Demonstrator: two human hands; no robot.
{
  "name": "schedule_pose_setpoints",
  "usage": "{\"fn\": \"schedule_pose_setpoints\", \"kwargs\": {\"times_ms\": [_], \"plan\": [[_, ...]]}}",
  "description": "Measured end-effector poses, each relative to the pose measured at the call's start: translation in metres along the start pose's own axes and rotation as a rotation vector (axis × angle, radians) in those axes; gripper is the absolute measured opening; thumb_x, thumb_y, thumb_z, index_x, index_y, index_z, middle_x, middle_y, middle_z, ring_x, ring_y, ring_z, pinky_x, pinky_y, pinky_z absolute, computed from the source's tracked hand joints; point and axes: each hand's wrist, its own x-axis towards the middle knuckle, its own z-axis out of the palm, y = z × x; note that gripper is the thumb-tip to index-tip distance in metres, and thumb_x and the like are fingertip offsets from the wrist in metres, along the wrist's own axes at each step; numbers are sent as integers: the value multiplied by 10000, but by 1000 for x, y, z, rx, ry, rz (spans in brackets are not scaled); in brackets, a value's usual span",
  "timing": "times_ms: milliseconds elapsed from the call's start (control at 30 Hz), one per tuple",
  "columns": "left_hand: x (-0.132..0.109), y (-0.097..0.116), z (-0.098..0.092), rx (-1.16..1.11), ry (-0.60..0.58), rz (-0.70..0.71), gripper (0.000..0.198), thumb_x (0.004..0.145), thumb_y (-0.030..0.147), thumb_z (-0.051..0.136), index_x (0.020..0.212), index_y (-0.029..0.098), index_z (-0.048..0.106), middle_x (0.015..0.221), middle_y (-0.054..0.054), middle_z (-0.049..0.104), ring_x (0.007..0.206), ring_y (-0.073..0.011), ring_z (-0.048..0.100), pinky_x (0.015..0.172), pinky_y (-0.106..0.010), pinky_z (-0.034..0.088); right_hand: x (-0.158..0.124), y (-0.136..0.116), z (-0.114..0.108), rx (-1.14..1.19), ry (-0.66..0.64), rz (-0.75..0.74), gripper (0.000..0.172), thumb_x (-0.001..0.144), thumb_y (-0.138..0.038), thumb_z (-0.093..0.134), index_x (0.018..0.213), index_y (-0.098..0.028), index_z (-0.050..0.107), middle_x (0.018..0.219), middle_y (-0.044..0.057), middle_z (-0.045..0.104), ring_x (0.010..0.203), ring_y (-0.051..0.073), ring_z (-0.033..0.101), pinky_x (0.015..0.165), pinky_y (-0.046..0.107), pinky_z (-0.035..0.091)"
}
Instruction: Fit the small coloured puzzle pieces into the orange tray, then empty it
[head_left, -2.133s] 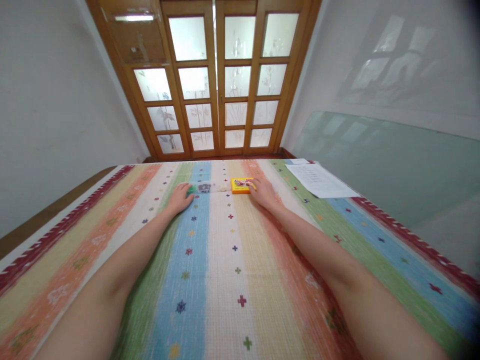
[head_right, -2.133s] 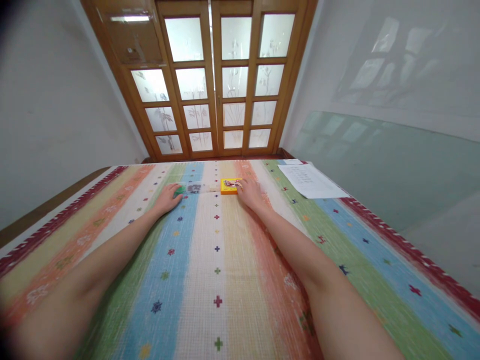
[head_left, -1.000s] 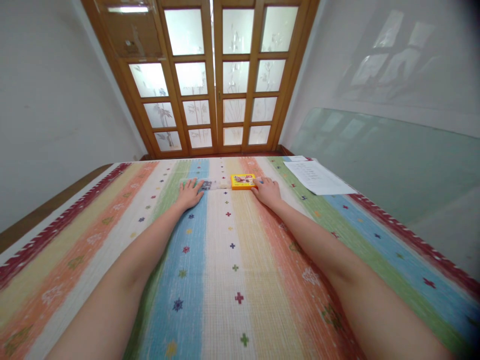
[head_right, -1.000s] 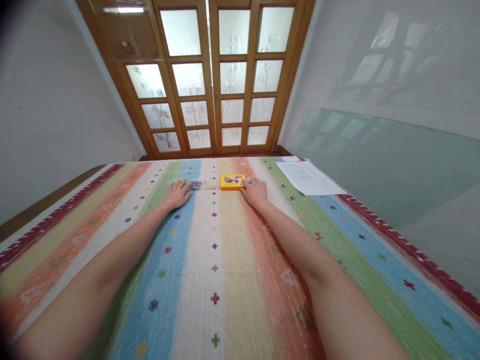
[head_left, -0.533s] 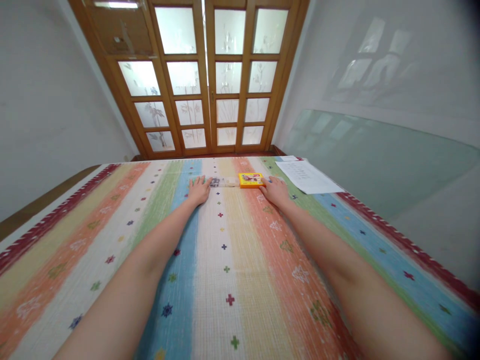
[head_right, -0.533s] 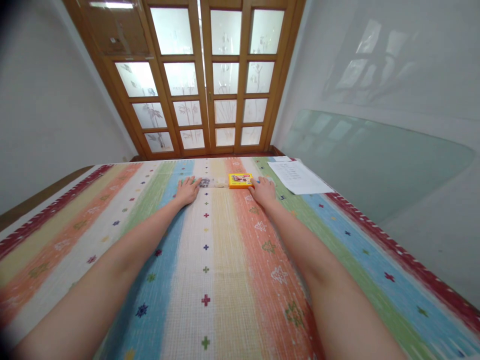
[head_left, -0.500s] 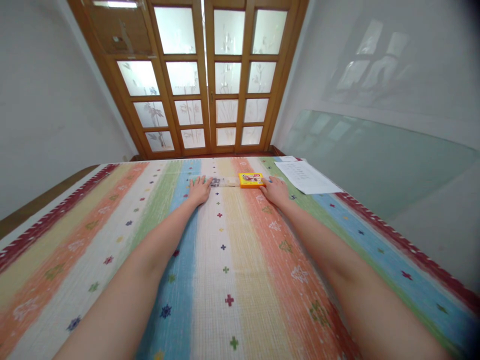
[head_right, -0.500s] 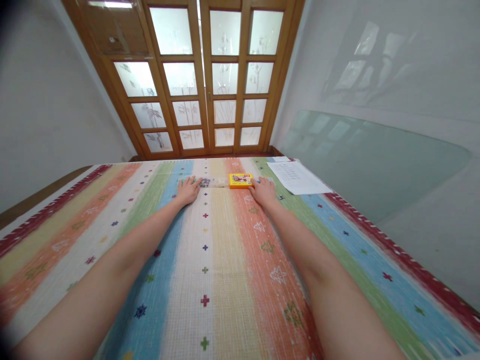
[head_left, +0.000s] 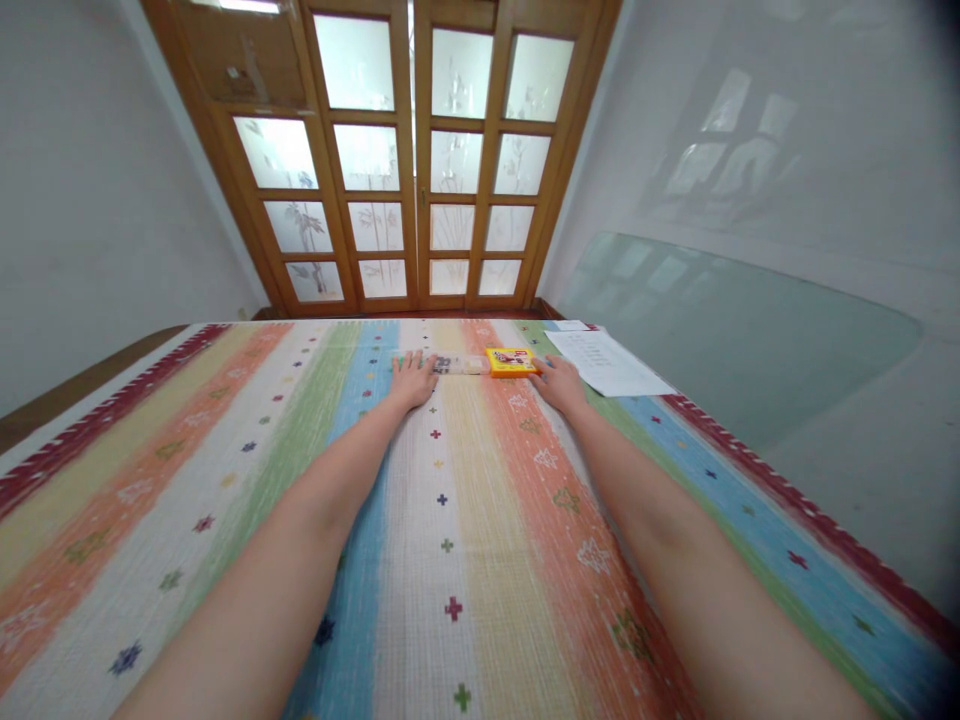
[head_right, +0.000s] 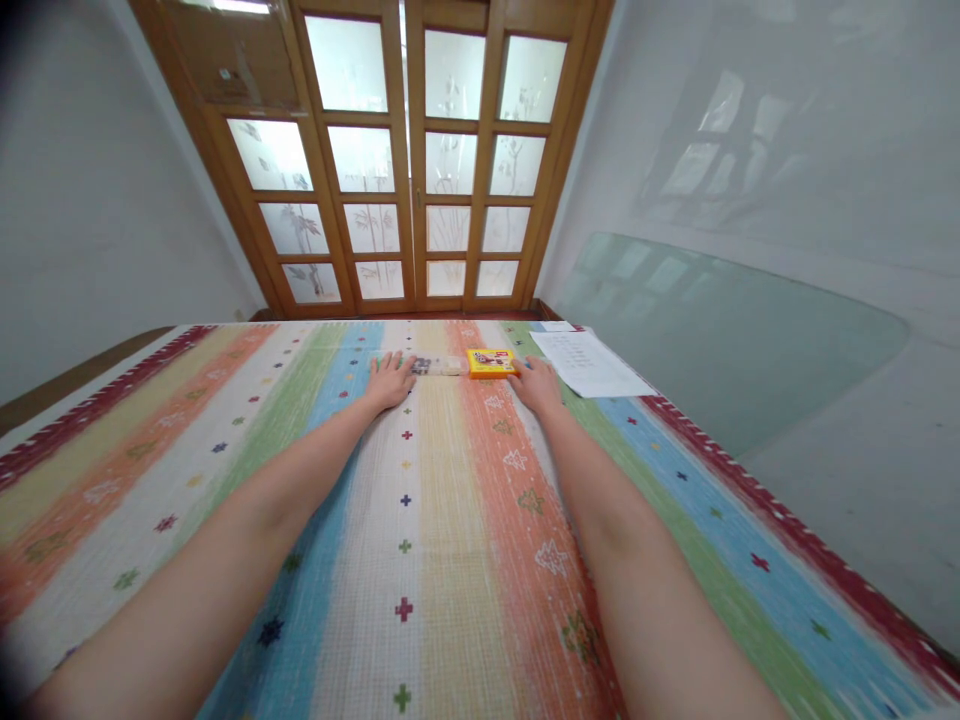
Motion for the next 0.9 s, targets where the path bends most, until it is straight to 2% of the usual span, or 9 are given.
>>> {"fn": "schedule_pose_setpoints", "kwargs": {"times_ms": [133,233,333,467,533,667,800,900], "plan": [[-4,6,-7,-38,94,9,706,1048,440,387,1700,231,212,1749,-112,263,1628,-327,178,1311,-591,95,-1,0,0,6,11,24,562,1066,-458,415,1562,-213,514,1623,176,460,1484,339,400,1205,529,303],[-15,6,-16,-72,157,12,687,1056,410,361,1690,177,235,1738,-128,286,1618,-304,215,1321,-541,137,-8,-2,0,20,34,20,617,1062,-446,404,1621,-187,418,1665,177,404,1520,343,363,1230,546,278],[-35,0,-25,-105,169,76,658,1056,393,370,1672,177,283,1714,-115,344,1590,-271,283,1321,-479,197,-25,-2,0,40,33,-31,604,1063,-436,406,1614,-190,433,1676,156,395,1519,322,379,1227,499,322],[-66,-17,-36,-103,105,172,634,1046,377,409,1642,172,342,1667,-115,423,1550,-253,359,1308,-436,258,-55,5,-1,67,6,-193,544,1086,-456,374,1544,-208,529,1671,113,412,1518,266,397,1237,439,337],[-81,-28,-40,-85,83,195,638,1041,380,421,1640,173,345,1662,-116,431,1540,-250,377,1303,-421,270,-65,8,-2,97,-11,-217,532,1088,-448,381,1514,-188,564,1647,125,448,1508,259,420,1233,425,347],[-107,-49,-47,-55,32,169,661,1035,402,427,1651,184,331,1642,-114,464,1504,-253,436,1281,-418,309,-68,11,-7,154,-73,-179,488,1081,-404,412,1456,-180,628,1560,136,560,1452,247,501,1198,410,391],[-122,-63,-48,-13,-56,150,594,1038,445,408,1578,207,479,1612,-102,511,1492,-258,459,1281,-426,303,-64,8,-16,161,-111,-155,479,1072,-381,406,1436,-186,649,1539,115,588,1432,248,523,1199,421,387],[-125,-64,-47,35,-88,138,572,1037,473,401,1537,231,538,1639,-93,480,1515,-273,432,1299,-455,254,-65,3,-23,150,-113,-144,478,1070,-376,401,1428,-185,653,1545,115,581,1431,254,519,1197,412,383]]}}
